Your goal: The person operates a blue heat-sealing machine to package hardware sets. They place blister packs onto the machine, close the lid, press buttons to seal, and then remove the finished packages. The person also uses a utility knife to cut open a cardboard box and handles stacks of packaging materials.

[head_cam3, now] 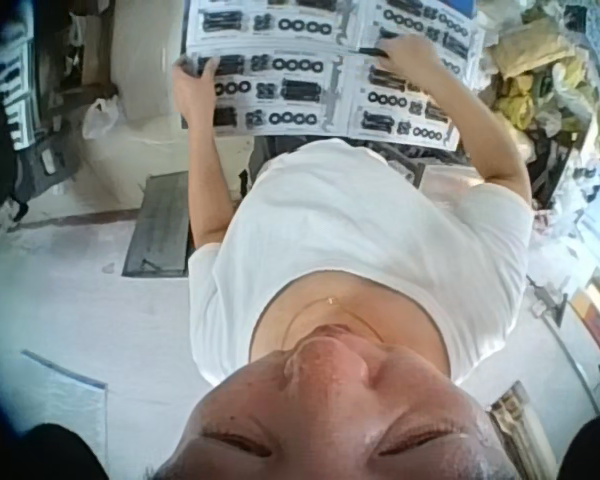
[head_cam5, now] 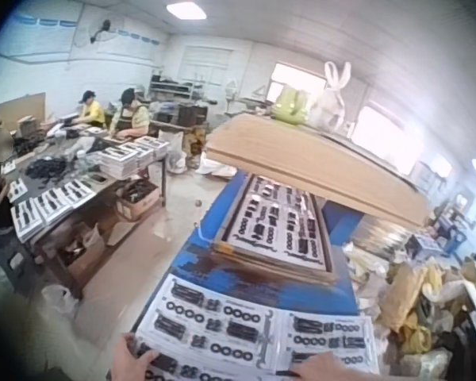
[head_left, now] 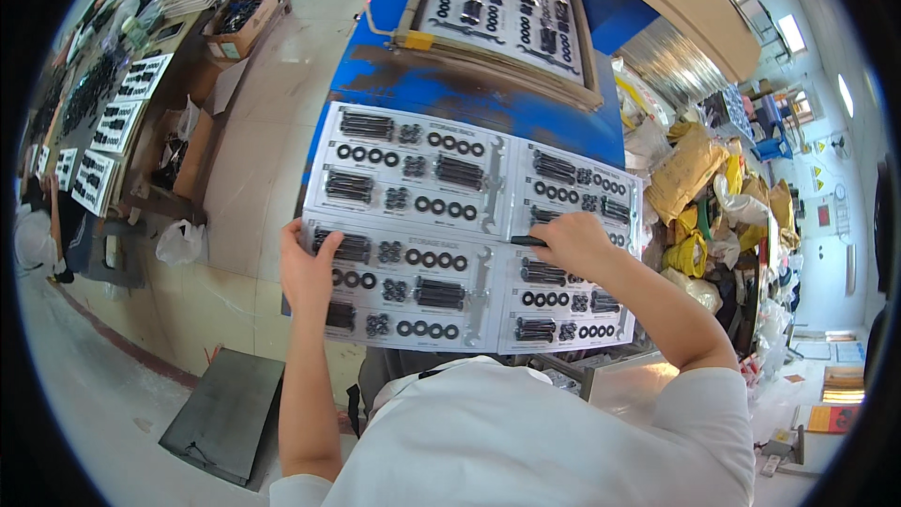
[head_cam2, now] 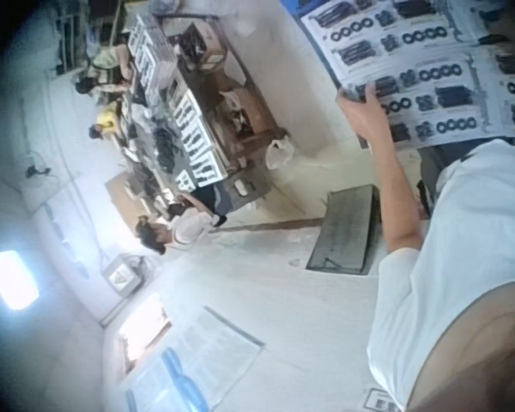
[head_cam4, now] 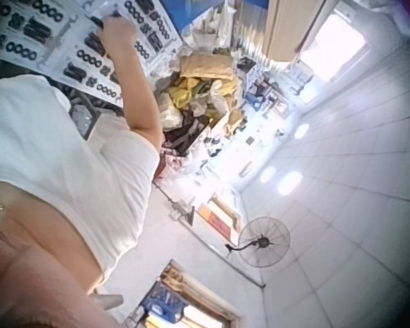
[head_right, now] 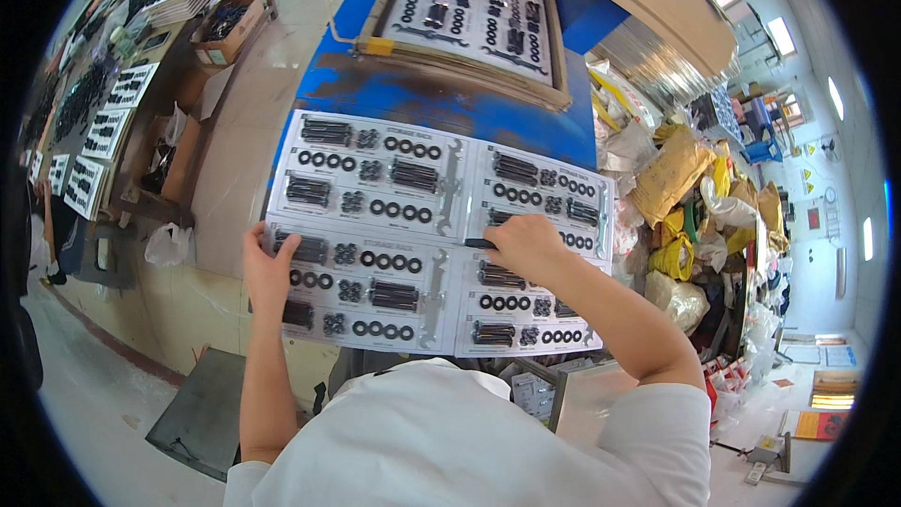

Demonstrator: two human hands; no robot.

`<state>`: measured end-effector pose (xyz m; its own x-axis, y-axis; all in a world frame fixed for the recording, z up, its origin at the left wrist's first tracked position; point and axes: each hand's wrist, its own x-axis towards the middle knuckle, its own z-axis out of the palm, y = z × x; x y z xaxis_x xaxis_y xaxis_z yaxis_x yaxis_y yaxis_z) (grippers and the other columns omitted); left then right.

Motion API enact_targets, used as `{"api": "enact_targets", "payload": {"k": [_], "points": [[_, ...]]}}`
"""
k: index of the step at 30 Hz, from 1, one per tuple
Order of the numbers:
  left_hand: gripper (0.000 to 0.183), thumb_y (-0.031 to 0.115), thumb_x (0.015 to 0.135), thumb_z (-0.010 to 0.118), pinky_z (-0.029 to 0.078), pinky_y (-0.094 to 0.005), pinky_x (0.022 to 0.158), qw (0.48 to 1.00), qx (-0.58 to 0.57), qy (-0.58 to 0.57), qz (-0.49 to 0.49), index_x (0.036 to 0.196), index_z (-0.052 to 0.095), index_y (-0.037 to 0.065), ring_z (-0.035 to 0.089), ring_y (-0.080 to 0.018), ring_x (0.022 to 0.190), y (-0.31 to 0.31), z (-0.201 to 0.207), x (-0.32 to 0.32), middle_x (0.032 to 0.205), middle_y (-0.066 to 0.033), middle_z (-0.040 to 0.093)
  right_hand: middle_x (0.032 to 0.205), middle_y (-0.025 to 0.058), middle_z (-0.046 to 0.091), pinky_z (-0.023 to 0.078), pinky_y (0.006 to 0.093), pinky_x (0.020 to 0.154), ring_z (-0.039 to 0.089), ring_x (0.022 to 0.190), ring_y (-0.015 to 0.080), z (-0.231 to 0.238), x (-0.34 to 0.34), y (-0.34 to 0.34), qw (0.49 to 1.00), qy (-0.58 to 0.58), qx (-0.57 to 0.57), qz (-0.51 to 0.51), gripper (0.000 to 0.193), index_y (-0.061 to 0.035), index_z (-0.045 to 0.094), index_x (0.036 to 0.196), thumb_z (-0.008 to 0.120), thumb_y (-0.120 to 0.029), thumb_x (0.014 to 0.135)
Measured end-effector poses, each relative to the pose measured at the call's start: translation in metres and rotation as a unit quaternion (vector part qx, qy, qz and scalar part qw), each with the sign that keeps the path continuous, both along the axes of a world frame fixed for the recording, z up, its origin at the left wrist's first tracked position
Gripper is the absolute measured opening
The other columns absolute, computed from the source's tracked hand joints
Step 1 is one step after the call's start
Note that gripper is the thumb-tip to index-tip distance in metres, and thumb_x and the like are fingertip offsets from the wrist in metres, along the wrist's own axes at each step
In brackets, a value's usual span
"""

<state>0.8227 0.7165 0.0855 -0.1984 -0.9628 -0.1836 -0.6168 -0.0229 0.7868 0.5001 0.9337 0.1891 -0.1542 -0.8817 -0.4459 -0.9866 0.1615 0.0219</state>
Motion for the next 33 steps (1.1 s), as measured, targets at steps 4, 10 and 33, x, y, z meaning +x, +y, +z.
{"api": "enact_targets", "payload": {"k": [4, 10, 33], "points": [[0.067, 0.033, 0.082, 0.081, 0.046, -0.0415, 0.098, 1.0, -0.012, -0.021, -0.008, 0.131, 0.052, -0.001, 0.06, -0.0346, 0.117, 0.0, 0.004, -0.001, 0.125, -0.0204, 0.063, 0.079, 0.0117, 0.07, 0.055, 0.0461, 0.07, 0.07, 0.079, 0.032, 0.015, -0.047, 0.068, 0.997, 0.037, 0.049, -0.046, 0.02, -0.0133, 0.071, 0.094, 0.065, -0.03, 0.086], [0.065, 0.032, 0.086, 0.078, 0.046, -0.0443, 0.099, 0.982, -0.13, -0.132, -0.046, 0.136, 0.05, 0.0, 0.053, -0.0351, 0.121, 0.004, 0.008, -0.005, 0.129, -0.0162, 0.053, 0.08, 0.0125, 0.069, 0.054, 0.0447, 0.071, 0.07, 0.082, 0.0299, 0.033, -0.146, 0.219, 0.981, 0.115, 0.064, -0.143, 0.018, -0.0162, 0.073, 0.094, 0.067, -0.029, 0.082], [0.052, 0.038, 0.096, 0.058, 0.016, -0.0552, 0.122, 0.839, -0.324, -0.079, -0.43, 0.144, 0.052, 0.019, 0.023, -0.028, 0.152, 0.102, -0.008, -0.176, 0.158, -0.0051, 0.038, 0.086, 0.0237, 0.072, 0.056, 0.0444, 0.083, 0.071, 0.066, 0.0335, -0.042, -0.059, -0.076, 0.853, -0.203, -0.215, -0.43, 0.047, -0.0049, 0.063, 0.13, 0.054, -0.019, 0.086]]}}
